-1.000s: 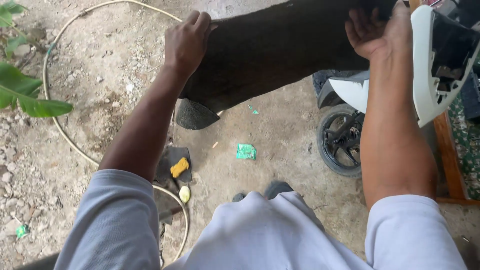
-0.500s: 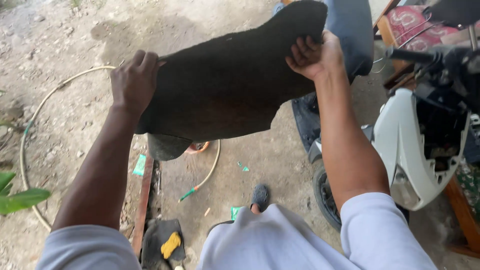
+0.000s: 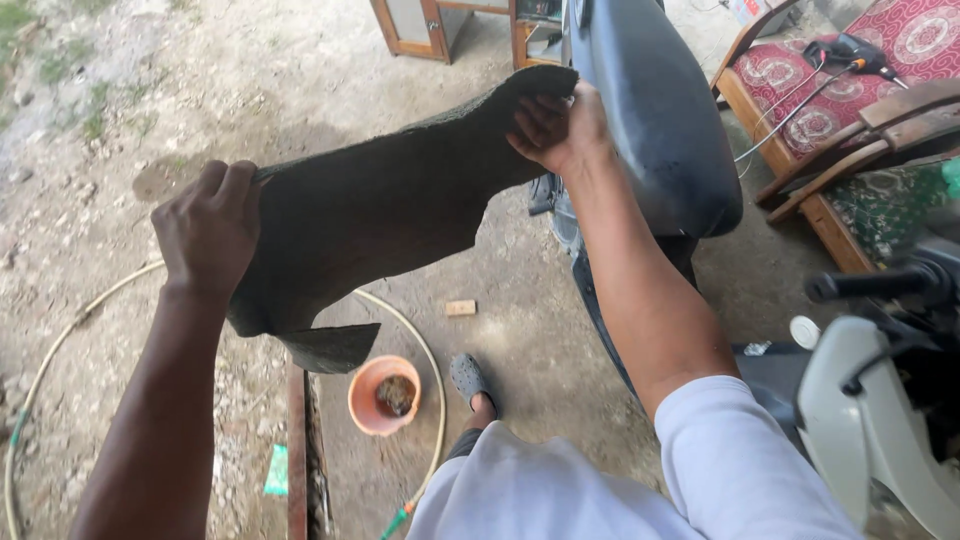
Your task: Repairing and reassembling plastic panels on a motorcycle.
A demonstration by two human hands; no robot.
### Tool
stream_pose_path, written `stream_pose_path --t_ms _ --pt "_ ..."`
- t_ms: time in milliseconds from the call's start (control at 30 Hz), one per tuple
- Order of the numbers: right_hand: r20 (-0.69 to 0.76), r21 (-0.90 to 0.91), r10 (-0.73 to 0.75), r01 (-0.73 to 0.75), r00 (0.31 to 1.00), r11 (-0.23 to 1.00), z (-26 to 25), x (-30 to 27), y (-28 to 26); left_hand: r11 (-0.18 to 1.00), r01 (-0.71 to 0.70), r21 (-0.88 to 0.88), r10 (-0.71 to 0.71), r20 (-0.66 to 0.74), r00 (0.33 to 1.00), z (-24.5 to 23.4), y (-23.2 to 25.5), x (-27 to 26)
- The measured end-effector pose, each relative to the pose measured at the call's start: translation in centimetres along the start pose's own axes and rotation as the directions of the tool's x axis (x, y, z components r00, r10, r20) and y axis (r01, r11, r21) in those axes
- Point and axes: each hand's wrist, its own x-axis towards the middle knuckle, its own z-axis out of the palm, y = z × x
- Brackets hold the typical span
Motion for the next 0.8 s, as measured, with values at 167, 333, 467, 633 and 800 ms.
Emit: stream_pose_path --t_ms 167,333,467,633,800 --pt "-0.039 -0.018 -0.017 0.016 0.999 1.000 2.8 10.0 0.8 0.997 -0.002 -0.080 0.001 -0.011 1.000 7.8 -6.5 6.0" --pt "-0.149 0.057 0.058 -0.050 0.987 0.997 4.2 19.3 1.2 0.987 -0.025 -0.160 0.021 -0.026 0.999 14.0 -11.3 13.3" --pt "-0.190 0.086 0.068 -0.052 0.980 0.995 6.2 25.3 -0.2 0.989 -0.033 -0.147 0.036 0.014 0.999 19.6 -15.3 18.9" --pt "-0.088 -0.023 0.070 -0.072 0.994 0.997 7.4 35.1 -4.6 0.998 -0.062 -0.021 0.062 0.009 0.998 25.4 -18.5 26.4" --pt "0.100 -0.103 0.030 -0.020 0.995 0.994 8.0 47.2 -13.7 0.994 -0.072 0.079 0.074 -0.024 0.997 30.2 -17.3 36.7"
